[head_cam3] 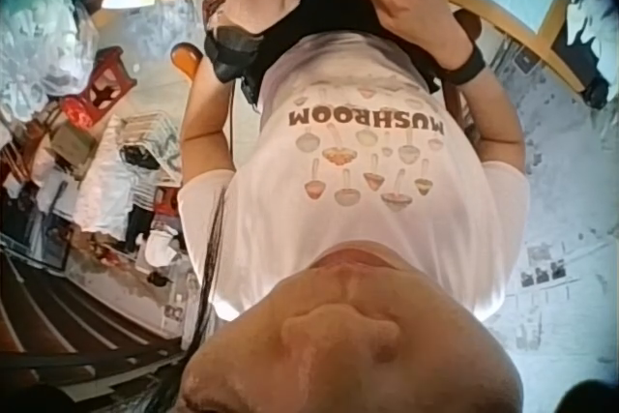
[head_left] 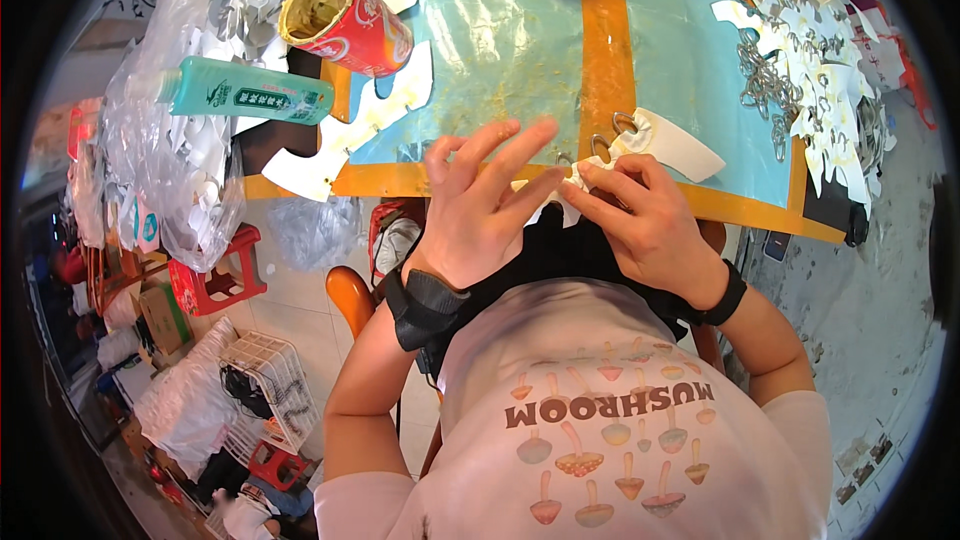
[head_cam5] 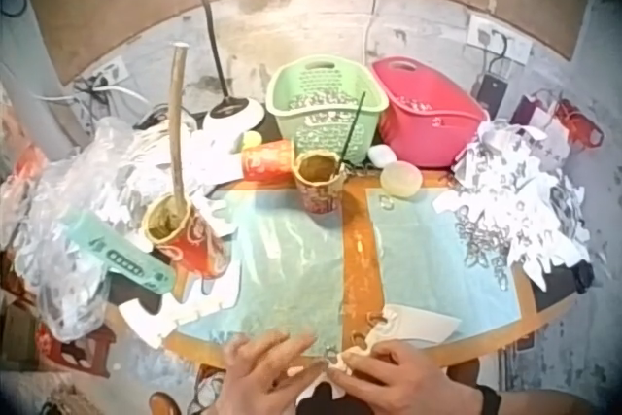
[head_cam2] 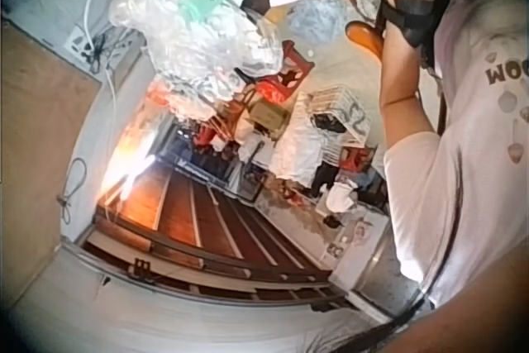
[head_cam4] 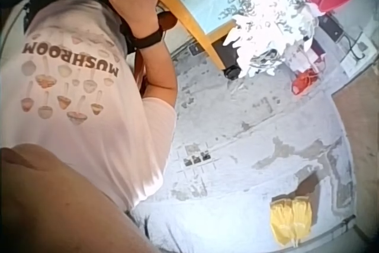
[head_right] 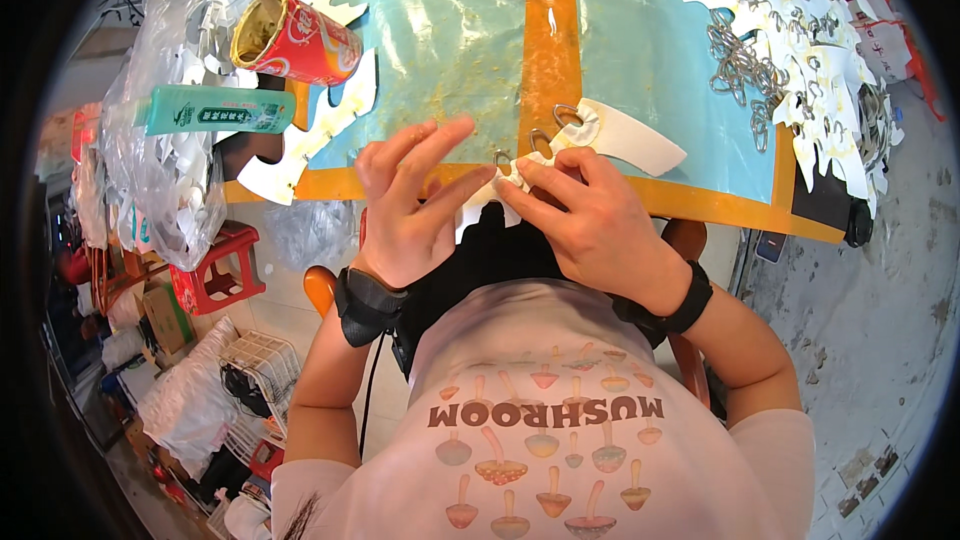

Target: The recorder is gluing and assembling white shoe upper components and decorative elements at a workstation.

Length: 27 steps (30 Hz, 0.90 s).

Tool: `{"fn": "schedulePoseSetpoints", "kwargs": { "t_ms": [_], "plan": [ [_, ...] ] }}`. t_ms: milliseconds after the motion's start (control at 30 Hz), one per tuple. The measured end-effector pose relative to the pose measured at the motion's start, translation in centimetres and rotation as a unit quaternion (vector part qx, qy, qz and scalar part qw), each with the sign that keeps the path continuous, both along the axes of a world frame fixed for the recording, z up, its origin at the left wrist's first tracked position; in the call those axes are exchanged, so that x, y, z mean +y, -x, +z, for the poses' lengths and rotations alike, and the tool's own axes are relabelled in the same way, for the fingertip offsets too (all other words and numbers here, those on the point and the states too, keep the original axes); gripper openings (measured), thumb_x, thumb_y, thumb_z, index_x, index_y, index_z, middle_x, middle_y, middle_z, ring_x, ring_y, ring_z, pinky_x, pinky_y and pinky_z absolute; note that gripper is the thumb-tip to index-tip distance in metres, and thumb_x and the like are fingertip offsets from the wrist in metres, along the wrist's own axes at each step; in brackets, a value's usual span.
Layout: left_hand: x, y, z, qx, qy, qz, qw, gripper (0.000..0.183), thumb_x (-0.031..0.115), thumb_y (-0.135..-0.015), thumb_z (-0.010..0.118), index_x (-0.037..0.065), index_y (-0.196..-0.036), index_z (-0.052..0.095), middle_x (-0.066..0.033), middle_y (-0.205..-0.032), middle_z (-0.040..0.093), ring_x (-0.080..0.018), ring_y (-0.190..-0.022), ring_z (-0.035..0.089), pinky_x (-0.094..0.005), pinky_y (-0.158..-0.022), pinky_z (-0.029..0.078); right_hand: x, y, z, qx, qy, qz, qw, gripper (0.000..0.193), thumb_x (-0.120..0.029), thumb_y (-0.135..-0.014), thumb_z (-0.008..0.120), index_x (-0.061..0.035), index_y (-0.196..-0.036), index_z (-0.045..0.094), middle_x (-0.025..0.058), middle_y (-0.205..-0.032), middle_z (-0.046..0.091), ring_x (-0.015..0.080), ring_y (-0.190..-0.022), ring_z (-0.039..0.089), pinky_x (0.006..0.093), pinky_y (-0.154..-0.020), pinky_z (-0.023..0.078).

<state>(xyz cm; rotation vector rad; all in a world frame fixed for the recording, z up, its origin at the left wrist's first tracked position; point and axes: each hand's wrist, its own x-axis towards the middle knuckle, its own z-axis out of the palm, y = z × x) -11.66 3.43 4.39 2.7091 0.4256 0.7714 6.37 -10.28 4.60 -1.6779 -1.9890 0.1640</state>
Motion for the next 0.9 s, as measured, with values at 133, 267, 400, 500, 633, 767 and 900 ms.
{"fn": "schedulePoseSetpoints", "kwargs": {
  "t_ms": [133, 267, 400, 500, 633, 767, 900],
  "plan": [
    [-0.4, 0.3, -0.1, 0.011, 0.020, -0.015, 1.000, 0.028, 0.004, -0.076, 0.062, 0.016, -0.099, 0.069, 0.0022, -0.124, 0.065, -0.0225, -0.123, 0.052, -0.0469, -0.105, 0.026, 0.0, -0.1, 0.1, 0.000, 0.004, 0.005, 1.000, 0.049, 0.001, -0.071, 0.062, -0.0065, -0.118, 0.067, 0.0077, -0.117, 0.062, 0.0287, -0.091, 0.053, 0.0354, -0.083, 0.048],
    [-0.7, 0.9, -1.3, 0.039, 0.010, -0.043, 0.998, 0.026, 0.004, -0.078, 0.061, 0.015, -0.101, 0.065, 0.0032, -0.118, 0.068, -0.0199, -0.126, 0.052, -0.0552, -0.111, 0.019, 0.0, -0.1, 0.2, -0.001, 0.002, 0.005, 1.000, 0.048, 0.002, -0.070, 0.062, -0.0061, -0.117, 0.067, 0.0080, -0.117, 0.062, 0.0291, -0.091, 0.053, 0.0356, -0.084, 0.048],
    [-0.8, 0.7, -1.2, 0.034, 0.020, -0.032, 0.999, 0.024, -0.003, -0.075, 0.061, 0.012, -0.093, 0.059, 0.0061, -0.111, 0.072, -0.0195, -0.122, 0.055, -0.0550, -0.112, 0.017, 0.0, -0.1, 0.1, -0.001, 0.002, 0.005, 1.000, 0.047, 0.002, -0.070, 0.062, -0.0059, -0.116, 0.067, 0.0081, -0.117, 0.062, 0.0295, -0.092, 0.054, 0.0359, -0.084, 0.048],
    [-1.0, 0.8, -1.8, 0.016, 0.038, -0.028, 0.999, 0.034, -0.004, -0.073, 0.061, 0.012, -0.103, 0.060, 0.0067, -0.110, 0.071, -0.0200, -0.119, 0.057, -0.0580, -0.113, 0.016, -0.1, -0.2, 0.0, 0.002, 0.002, 0.007, 1.000, 0.047, 0.001, -0.070, 0.062, -0.0059, -0.116, 0.067, 0.0081, -0.117, 0.062, 0.0294, -0.093, 0.054, 0.0362, -0.084, 0.048],
    [-1.9, 0.4, -1.9, 0.036, 0.001, -0.019, 0.999, 0.028, 0.003, -0.078, 0.061, 0.009, -0.106, 0.060, 0.0034, -0.099, 0.069, -0.0182, -0.122, 0.056, -0.0631, -0.114, 0.013, 0.0, -0.3, 0.2, 0.014, 0.017, 0.010, 1.000, 0.043, 0.003, -0.076, 0.061, -0.0046, -0.119, 0.063, 0.0093, -0.116, 0.062, 0.0304, -0.093, 0.054, 0.0373, -0.085, 0.049],
    [-2.6, -0.1, -2.3, 0.009, 0.003, 0.008, 1.000, 0.029, 0.002, -0.076, 0.062, 0.006, -0.104, 0.058, 0.0004, -0.099, 0.064, -0.0191, -0.115, 0.058, -0.0646, -0.114, 0.012, -0.2, -0.7, 0.0, 0.223, 0.056, -0.048, 0.972, 0.038, 0.003, -0.085, 0.057, -0.0031, -0.123, 0.057, 0.0102, -0.117, 0.062, 0.0291, -0.094, 0.054, 0.0368, -0.085, 0.048],
    [-2.7, -0.1, -2.2, 0.005, 0.004, 0.012, 1.000, 0.032, 0.001, -0.075, 0.063, 0.005, -0.106, 0.057, -0.0025, -0.103, 0.060, -0.0196, -0.113, 0.058, -0.0650, -0.114, 0.011, 0.1, -1.4, 0.3, 0.429, 0.041, -0.106, 0.896, 0.040, 0.005, -0.089, 0.055, -0.0027, -0.127, 0.049, 0.0100, -0.118, 0.061, 0.0250, -0.104, 0.057, 0.0358, -0.087, 0.048]
  ]
}}
